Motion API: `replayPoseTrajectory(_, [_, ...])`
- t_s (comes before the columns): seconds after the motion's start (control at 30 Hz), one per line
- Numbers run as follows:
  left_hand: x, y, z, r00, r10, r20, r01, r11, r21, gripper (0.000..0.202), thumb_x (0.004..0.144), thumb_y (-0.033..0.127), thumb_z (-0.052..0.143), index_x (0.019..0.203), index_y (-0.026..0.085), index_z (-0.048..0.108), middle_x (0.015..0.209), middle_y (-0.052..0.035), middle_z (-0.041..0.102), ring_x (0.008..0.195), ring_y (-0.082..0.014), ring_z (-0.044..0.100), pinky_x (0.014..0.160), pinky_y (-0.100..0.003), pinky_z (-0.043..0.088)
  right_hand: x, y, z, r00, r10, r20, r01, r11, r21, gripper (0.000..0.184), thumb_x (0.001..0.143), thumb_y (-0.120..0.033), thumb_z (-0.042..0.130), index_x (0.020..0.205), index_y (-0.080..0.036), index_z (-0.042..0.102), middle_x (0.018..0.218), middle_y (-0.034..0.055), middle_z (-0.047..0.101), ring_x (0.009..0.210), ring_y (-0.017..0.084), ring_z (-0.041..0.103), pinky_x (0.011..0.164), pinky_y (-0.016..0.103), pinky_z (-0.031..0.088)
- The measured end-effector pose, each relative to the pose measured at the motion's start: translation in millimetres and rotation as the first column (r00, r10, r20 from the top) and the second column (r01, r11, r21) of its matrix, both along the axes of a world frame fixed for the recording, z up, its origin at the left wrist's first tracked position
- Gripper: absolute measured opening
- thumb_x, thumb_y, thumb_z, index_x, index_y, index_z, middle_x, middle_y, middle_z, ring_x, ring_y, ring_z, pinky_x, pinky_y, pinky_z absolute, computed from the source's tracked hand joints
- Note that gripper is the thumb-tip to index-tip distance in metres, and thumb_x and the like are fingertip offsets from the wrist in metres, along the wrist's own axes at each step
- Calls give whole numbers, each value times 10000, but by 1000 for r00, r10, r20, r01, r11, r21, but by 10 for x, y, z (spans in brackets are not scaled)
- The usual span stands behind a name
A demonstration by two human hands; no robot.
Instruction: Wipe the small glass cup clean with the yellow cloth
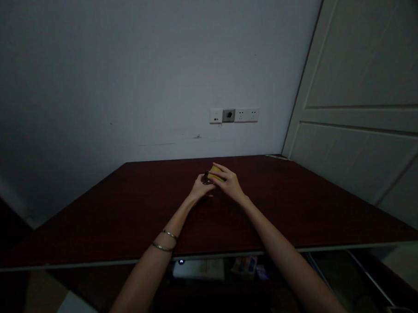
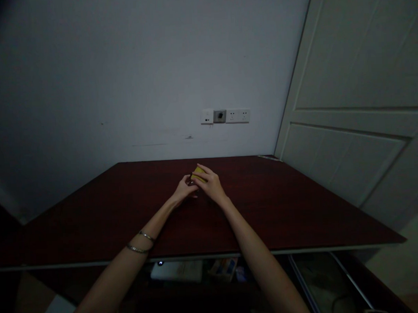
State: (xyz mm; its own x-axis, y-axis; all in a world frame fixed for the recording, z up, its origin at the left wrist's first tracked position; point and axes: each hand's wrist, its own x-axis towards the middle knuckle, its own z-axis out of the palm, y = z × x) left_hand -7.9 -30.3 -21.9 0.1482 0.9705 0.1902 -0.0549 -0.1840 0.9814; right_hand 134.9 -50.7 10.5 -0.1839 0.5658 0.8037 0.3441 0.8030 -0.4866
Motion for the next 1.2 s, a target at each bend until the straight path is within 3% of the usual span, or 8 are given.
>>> replayPoseTrajectory(0.1, [6,14,-13,1000,14,-10,-14,1000,-7,604,532,233,748,1027,183,406,894,-49,564,664,-129,575,449,-272,532,19,-1,2,999,-20,42,19,999,38,246,770,-293,580,1005,-280,653,1291,35,482,1163,212,472,989,392,377])
replayPoseTrajectory(0.27, [2,34,-24,1000,-13,-25,12,1000,-9,602,532,219,747,1020,177,398,866,-44,569,618,-110,571,455,-263,527,35,-42,15,979,54,199,-71,994,83,251,751,-276,604,996,-308,650,1297,13,475,1209,208,423,1006,409,360])
replayPoseTrajectory(0.47, [12,-39,42,1000,-9,-20,9,1000,-1,644,514,218,767,1044,167,405,887,-55,567,693,-132,573,497,-270,537,69,-17,15,992,-61,111,49,992,113,264,777,-269,571,1031,-291,637,1328,22,437,1224,216,402,1015,416,352])
replayPoseTrajectory(0.67, [7,-37,21,1000,-30,-11,29,999,-28,640,523,221,757,1049,174,394,835,-35,561,639,-118,563,474,-278,530,49,-31,12,987,35,154,-48,996,81,242,769,-277,578,998,-288,654,1303,17,467,1196,208,435,1003,396,367])
replayPoseTrajectory(0.83, [-13,-43,36,998,-46,35,46,999,-4,586,539,285,760,1019,190,437,889,-37,546,630,-105,556,471,-294,540,72,-5,40,1000,-4,-30,5,1000,31,242,762,-308,582,988,-274,660,1271,34,502,1133,209,497,975,374,386])
replayPoseTrajectory(0.97, [-25,-75,105,991,-106,85,111,992,-59,526,584,333,735,999,171,455,735,15,521,483,-41,474,492,-313,546,155,55,64,980,-39,-195,38,999,-10,242,727,-347,614,941,-257,681,1202,52,563,1083,212,535,949,365,401])
replayPoseTrajectory(1.2, [-67,-81,102,963,-242,122,249,967,-47,522,599,370,719,1008,167,464,741,24,510,483,-37,484,508,-302,542,161,59,79,983,82,-164,-93,994,-60,239,690,-338,658,919,-273,685,1201,38,565,1075,204,541,950,369,397])
